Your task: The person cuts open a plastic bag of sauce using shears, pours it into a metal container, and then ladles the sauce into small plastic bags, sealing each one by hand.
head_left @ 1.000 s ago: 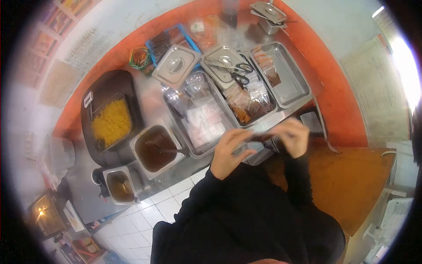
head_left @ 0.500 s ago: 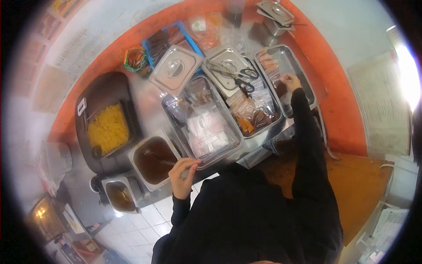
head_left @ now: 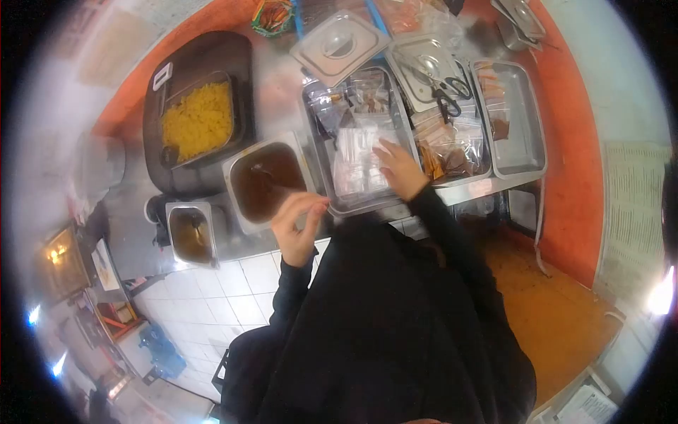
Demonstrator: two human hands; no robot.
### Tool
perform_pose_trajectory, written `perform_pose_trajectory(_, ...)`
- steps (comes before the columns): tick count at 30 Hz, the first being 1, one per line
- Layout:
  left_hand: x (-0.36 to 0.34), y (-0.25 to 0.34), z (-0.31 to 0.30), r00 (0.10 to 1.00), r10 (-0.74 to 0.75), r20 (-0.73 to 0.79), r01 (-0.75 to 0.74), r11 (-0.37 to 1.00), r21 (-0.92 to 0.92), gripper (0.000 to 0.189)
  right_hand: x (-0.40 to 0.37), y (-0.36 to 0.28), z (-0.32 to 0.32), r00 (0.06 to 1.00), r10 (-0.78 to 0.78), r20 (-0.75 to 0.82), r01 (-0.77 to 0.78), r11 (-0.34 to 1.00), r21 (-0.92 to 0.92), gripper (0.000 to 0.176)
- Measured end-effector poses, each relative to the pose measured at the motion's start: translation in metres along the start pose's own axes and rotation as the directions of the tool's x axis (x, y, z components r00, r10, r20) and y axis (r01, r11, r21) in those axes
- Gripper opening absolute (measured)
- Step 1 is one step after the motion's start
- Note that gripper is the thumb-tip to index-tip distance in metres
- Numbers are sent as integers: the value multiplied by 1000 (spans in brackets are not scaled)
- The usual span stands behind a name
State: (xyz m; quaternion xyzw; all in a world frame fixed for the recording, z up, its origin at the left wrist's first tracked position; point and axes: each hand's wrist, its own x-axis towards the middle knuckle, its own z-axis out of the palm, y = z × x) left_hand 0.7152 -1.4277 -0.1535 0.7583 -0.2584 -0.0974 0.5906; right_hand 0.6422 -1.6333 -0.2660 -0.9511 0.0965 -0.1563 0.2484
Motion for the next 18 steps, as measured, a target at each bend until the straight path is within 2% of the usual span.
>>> perform_pose_trajectory(1, -3, 4, -1, 1000, 7, -9, -7, 1000, 3, 5, -2, -4, 24, 998, 29, -58, -42, 969, -244, 27)
perform_pose_trajectory(2, -7, 8, -3, 999, 45, -28, -44, 999, 15, 5, -5, 0, 38, 998, 17, -62, -31, 970, -242, 27)
perform_pose_trajectory(3, -12, 11, -6, 996, 82, -47, -81, 996, 30, 5, -5, 1, 48, 994, -1, -112, -35, 945, -326, 25)
perform_pose_trajectory(4, -18, 12, -9, 995, 72, -61, -70, 997, 42, 5, -5, 3, 55, 987, -23, -160, -44, 912, -407, 24)
perform_pose_trajectory(5, -25, 12, -13, 994, 78, -72, -75, 996, 47, 5, 0, -2, 47, 986, -35, -164, -35, 914, -404, 24)
perform_pose_trajectory(6, -31, 10, -16, 994, 65, -84, -61, 997, 54, 5, 5, -8, 32, 983, 159, 93, -114, 921, -372, 22)
perform_pose_trajectory(7, -38, 9, -18, 994, 49, -95, -43, 997, 58, 5, 5, -11, 23, 877, 331, 348, -199, 910, -364, 21)
perform_pose_trajectory(8, -45, 8, -21, 994, 34, -108, -27, 997, 66, 5, 2, -10, 19, 937, 274, 217, -185, 915, -359, 14)
perform_pose_trajectory(9, -51, 7, -22, 993, 38, -114, -31, 998, 63, 5, 0, -9, 13, 939, 268, 215, -179, 915, -362, 14)
perform_pose_trajectory(11, -60, 7, -23, 990, -33, -139, 42, 997, 62, 6, -2, -8, -2, 950, 301, 79, -301, 953, -13, 11)
perform_pose_trajectory(12, -62, 7, -22, 990, -24, -136, 32, 998, 55, 6, -5, -7, -4, 954, 301, -8, -293, 933, 208, 13)
perform_pose_trajectory(13, -64, 7, -19, 992, -53, -117, 54, 998, 10, 6, -7, -8, -8, 952, 305, -18, -296, 934, 200, 13)
perform_pose_trajectory(15, -68, 6, -11, 994, -78, -81, 75, 996, -47, 6, -10, -21, -21, 940, 340, 5, -314, 864, 393, 15)
perform_pose_trajectory(16, -68, 3, -6, 1000, -17, -22, 16, 999, -52, 7, -12, -23, -21, 957, 271, -102, -196, 865, 462, 18)
perform_pose_trajectory(18, -65, 0, 0, 997, 60, 46, -57, 996, -65, 9, -17, -31, -35, 947, 304, -101, -226, 858, 460, 17)
